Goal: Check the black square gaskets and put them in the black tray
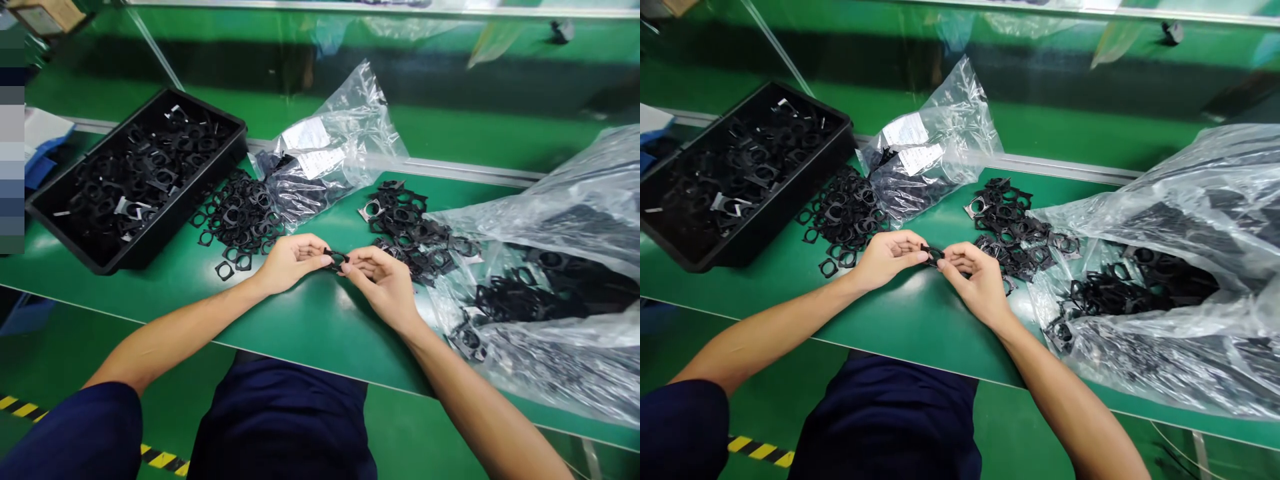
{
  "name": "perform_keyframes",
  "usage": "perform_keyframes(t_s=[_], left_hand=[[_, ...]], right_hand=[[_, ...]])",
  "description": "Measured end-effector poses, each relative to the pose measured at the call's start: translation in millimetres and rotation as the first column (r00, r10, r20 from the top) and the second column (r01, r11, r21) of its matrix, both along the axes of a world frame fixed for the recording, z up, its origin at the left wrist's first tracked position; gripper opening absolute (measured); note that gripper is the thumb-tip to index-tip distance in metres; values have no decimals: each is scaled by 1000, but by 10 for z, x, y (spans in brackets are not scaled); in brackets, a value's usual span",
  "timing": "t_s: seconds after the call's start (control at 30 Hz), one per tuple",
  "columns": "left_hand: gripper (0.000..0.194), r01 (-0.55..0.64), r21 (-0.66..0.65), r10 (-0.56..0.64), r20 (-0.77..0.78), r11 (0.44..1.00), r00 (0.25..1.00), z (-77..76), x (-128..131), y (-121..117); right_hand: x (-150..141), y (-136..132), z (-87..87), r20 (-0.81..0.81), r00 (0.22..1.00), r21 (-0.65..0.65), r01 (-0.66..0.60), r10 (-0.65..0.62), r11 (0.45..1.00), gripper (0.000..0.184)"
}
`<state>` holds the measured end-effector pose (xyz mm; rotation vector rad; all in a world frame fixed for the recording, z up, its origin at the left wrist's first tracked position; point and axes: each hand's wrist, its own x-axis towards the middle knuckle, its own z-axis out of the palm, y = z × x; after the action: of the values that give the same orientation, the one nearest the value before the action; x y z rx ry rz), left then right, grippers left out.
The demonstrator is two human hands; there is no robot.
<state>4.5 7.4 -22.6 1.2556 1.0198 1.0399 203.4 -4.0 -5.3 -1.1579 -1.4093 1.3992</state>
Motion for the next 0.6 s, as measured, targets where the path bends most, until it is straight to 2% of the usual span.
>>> perform_keyframes(t_s=[0.17,0.27,0.4,0.6], left_hand=[[38,47,-151,-19,179,987,984,11,17,-11],[37,82,-209,-33,227,974,973,19,17,-18],[35,103,-207,-56,221,973,974,15,1,-13],[33,14,-142,8,150,990,989,41,14,-9]], right_hand=[[3,-1,14,-46,999,-4,14,-14,1000,35],[8,3,38,-72,997,-23,9,-11,1000,36],[9,-3,72,-76,997,-57,-24,20,998,35],[-4,-18,50,-4,998,-31,-60,59,998,32]])
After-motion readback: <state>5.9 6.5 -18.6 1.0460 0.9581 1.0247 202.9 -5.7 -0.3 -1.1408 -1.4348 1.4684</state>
